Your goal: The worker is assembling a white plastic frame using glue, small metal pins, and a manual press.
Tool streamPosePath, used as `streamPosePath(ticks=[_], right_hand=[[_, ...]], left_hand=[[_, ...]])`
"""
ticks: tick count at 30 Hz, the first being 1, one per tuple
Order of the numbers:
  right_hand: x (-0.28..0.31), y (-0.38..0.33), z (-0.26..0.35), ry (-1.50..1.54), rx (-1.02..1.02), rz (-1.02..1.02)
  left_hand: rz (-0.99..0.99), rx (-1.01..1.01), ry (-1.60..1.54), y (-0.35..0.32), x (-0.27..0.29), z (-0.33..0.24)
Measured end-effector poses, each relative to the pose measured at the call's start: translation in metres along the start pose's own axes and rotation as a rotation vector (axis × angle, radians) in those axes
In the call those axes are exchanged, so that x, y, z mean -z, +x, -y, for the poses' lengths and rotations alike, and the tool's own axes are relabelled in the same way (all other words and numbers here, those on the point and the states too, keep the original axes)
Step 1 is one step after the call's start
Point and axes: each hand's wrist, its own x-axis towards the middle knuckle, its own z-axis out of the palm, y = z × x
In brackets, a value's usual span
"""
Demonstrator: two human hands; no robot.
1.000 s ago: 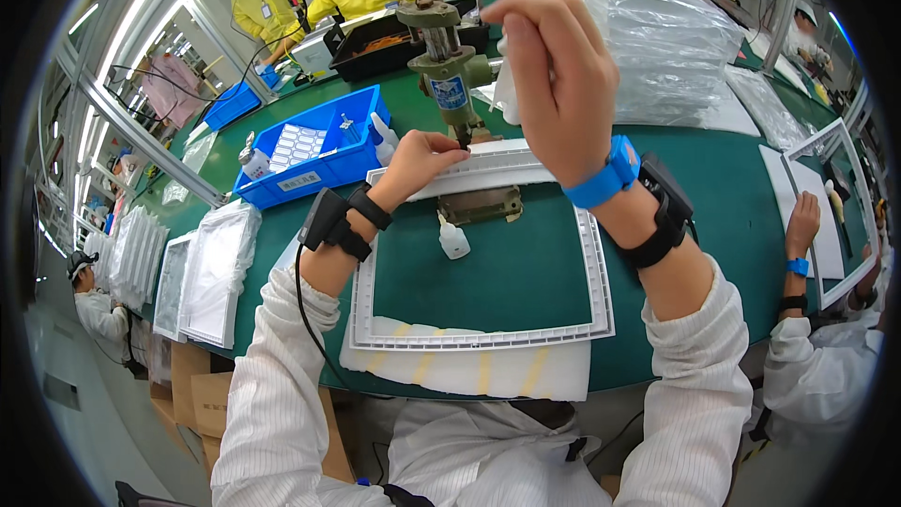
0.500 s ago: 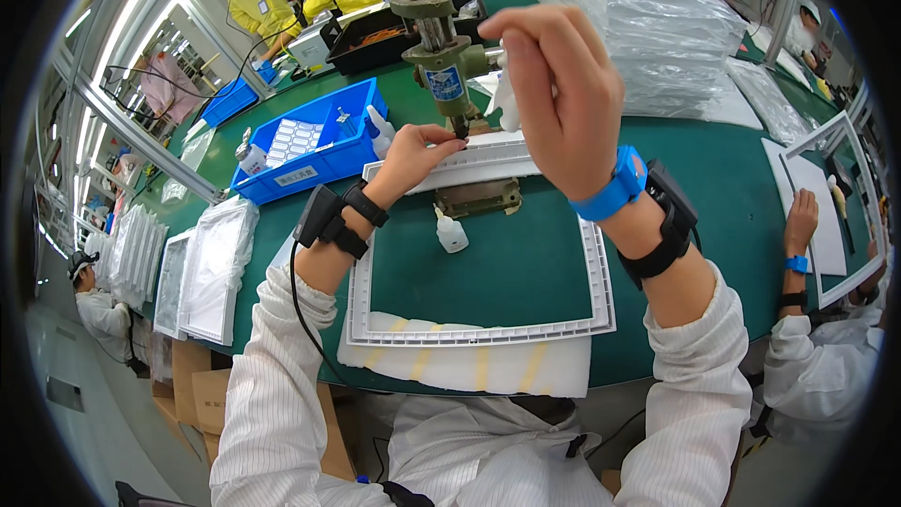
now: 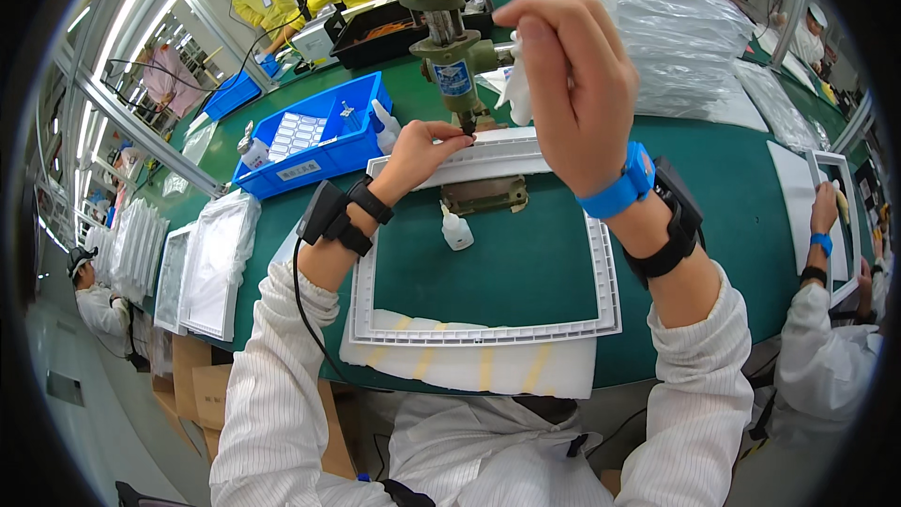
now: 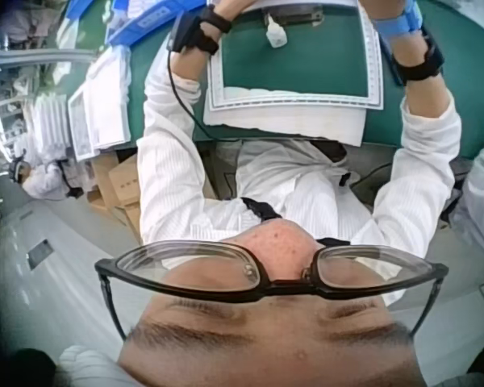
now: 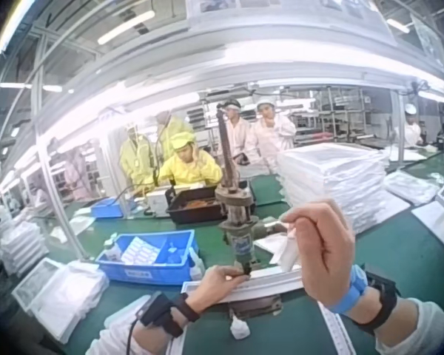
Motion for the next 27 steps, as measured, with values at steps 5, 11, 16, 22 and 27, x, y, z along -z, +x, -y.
streamPosePath(ticks=[5,11,16,22,27], right_hand=[[0.009,-0.024,0.009,0.004,0.028,0.046],[0.017,-0.044,0.014,0.035,-0.051,0.100],[0.026,-0.078,0.010,0.137,-0.050,0.215],[0.026,-0.073,0.014,0.141,-0.085,0.328],[0.026,-0.069,0.014,0.170,-0.108,0.348]], left_hand=[[-0.028,-0.027,-0.002,-0.001,-0.001,0.005],[-0.023,-0.035,-0.005,0.001,-0.004,0.007],[-0.019,-0.010,0.006,-0.001,-0.004,0.002],[-0.047,-0.022,0.005,0.000,-0.004,0.008],[-0.053,-0.008,-0.020,0.000,-0.006,0.008]])
